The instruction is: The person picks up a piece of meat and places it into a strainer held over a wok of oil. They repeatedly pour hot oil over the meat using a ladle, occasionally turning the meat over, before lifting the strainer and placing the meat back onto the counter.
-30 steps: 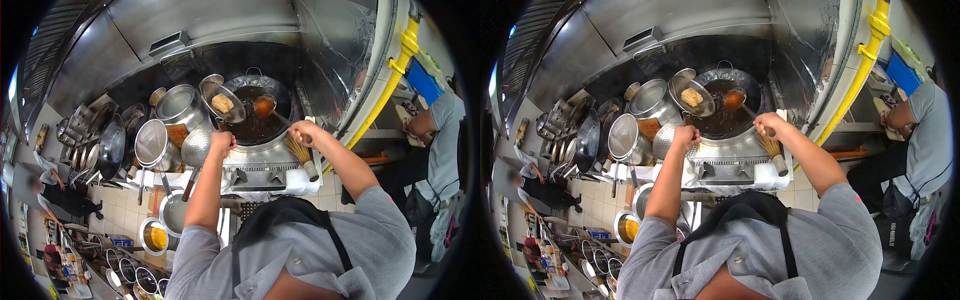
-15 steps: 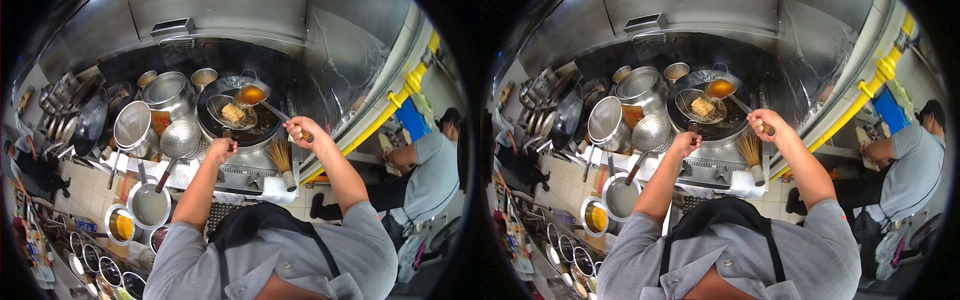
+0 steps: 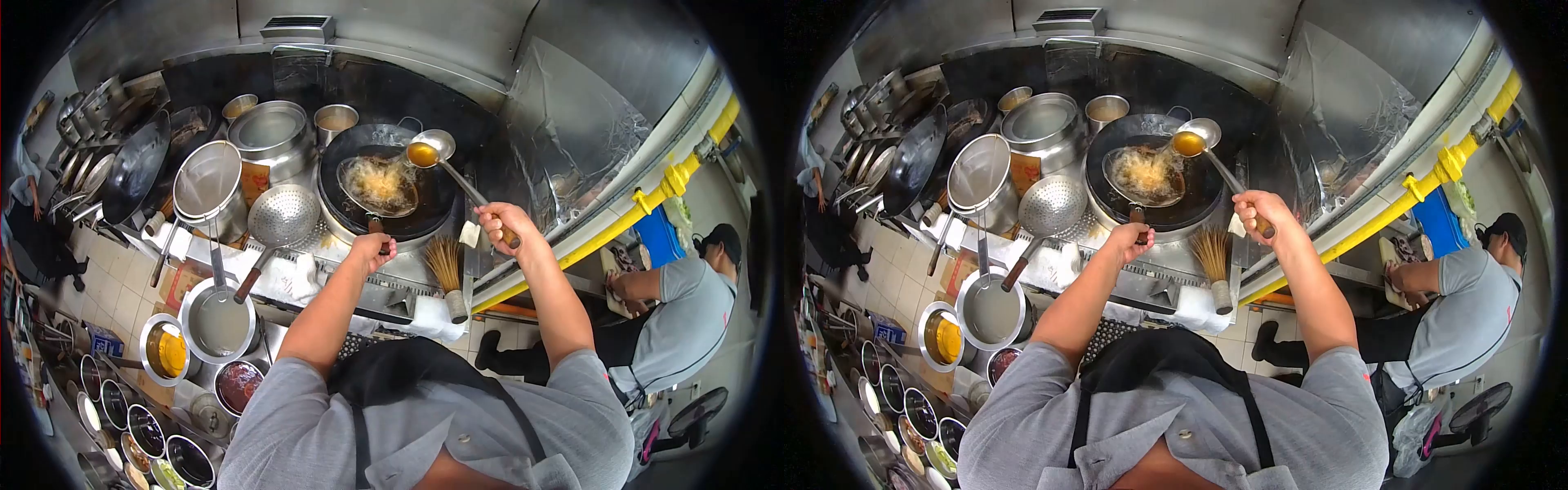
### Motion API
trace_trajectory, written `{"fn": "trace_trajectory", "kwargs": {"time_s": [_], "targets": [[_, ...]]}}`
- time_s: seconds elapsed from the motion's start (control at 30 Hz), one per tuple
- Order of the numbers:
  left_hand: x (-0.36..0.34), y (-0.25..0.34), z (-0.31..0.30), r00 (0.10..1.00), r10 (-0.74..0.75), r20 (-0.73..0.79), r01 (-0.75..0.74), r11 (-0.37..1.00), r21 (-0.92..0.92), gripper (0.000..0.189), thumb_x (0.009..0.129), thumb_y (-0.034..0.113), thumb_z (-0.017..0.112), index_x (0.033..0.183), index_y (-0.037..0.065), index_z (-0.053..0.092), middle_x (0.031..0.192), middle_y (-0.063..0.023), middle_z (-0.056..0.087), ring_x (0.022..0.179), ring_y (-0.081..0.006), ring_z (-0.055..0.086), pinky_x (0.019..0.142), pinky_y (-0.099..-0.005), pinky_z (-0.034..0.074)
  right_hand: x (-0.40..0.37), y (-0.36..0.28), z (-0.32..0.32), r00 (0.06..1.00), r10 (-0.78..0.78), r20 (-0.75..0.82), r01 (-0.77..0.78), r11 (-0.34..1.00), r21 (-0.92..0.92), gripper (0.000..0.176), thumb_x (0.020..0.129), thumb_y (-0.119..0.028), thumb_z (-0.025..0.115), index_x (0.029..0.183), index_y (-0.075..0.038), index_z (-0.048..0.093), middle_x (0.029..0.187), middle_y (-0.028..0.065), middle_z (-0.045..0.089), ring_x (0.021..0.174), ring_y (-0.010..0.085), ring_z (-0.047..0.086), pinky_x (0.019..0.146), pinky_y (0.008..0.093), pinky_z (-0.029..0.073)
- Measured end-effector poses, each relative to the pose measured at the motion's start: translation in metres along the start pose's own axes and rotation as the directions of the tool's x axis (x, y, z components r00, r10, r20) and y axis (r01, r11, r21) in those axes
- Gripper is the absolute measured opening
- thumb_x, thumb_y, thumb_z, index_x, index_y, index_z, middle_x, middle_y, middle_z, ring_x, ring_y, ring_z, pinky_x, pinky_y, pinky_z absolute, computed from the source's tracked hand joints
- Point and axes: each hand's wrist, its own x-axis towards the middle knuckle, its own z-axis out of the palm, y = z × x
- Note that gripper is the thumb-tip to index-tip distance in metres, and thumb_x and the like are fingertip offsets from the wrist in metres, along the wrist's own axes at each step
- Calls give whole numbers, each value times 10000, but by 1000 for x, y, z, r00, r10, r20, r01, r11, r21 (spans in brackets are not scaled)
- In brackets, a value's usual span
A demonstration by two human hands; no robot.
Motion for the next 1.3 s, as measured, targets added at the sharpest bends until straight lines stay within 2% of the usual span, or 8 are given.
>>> {"fn": "trace_trajectory", "kwargs": {"time_s": [0.23, 0.63, 0.77, 0.87, 1.03, 1.1, 1.23, 1.3], "targets": [[2, -6, 3, 983, -178, 37, 179, 984, -21, 183, 864, 140, 458, 729, 24, 499, 619, -58, 516, 530, -144, 524, 407, -200, 392, 6, 21, 4, 998, -4, -57, 3, 1000, -22, 152, 815, -71, 502, 681, -67, 430, 553, -6, 446, 381, 42, 372, 308, 184, 292], [-18, -19, 10, 999, 19, 48, -30, 975, 222, 161, 800, 86, 478, 651, 27, 495, 558, -68, 495, 437, -118, 424, 350, -214, 295, 23, 34, 1, 942, -333, -48, 253, 797, -549, 93, 749, -45, 572, 718, -13, 490, 547, 30, 469, 382, 104, 433, 320, 260, 345], [-36, 9, 5, 994, 29, 104, -61, 945, 322, 128, 800, 52, 490, 678, 13, 492, 580, -65, 495, 464, -127, 458, 347, -224, 298, 72, 42, -31, 815, -577, -57, 233, 416, -879, 201, 661, -111, 592, 770, 55, 561, 630, 170, 574, 494, 255, 577, 490, 356, 476], [-52, 26, 8, 980, 196, -22, -165, 876, 454, 98, 771, 29, 500, 677, 2, 489, 568, -72, 503, 435, -141, 480, 325, -248, 304, 110, 64, -52, 511, -849, 133, 118, -85, -989, 215, 652, -111, 538, 766, 68, 576, 627, 222, 576, 583, 318, 616, 571, 379, 494], [-52, 44, -5, 919, 377, -117, -235, 761, 604, 118, 752, 32, 492, 642, -11, 497, 543, -78, 515, 407, -162, 508, 310, -266, 321, 107, 81, -27, 871, -465, -161, 145, 555, -819, 136, 749, -104, 533, 670, 2, 502, 516, 75, 497, 386, 165, 482, 341, 314, 386], [-51, 49, -10, 849, 503, -165, -288, 700, 654, 161, 701, 2, 463, 549, -15, 517, 497, -103, 515, 378, -193, 509, 321, -303, 339, 97, 79, -24, 998, -34, -62, 19, 974, -228, 183, 757, -87, 539, 582, -53, 497, 488, 30, 461, 365, 139, 440, 328, 280, 364], [-44, 58, -22, 870, 464, -166, -227, 676, 701, 149, 716, 17, 463, 591, -16, 538, 490, -101, 518, 370, -199, 503, 316, -305, 340, 75, 57, -22, 964, 197, 180, -257, 867, 427, 101, 807, -50, 476, 833, 41, 441, 497, -30, 370, 352, 51, 372, 289, 163, 289], [-43, 57, -24, 877, 426, -224, -212, 760, 614, 160, 727, 33, 466, 591, -6, 541, 494, -97, 525, 370, -188, 502, 319, -287, 331, 69, 55, -27, 957, 185, 224, -273, 836, 477, 199, 816, -57, 457, 942, 75, 376, 508, -28, 367, 354, 43, 369, 289, 153, 292]]}}
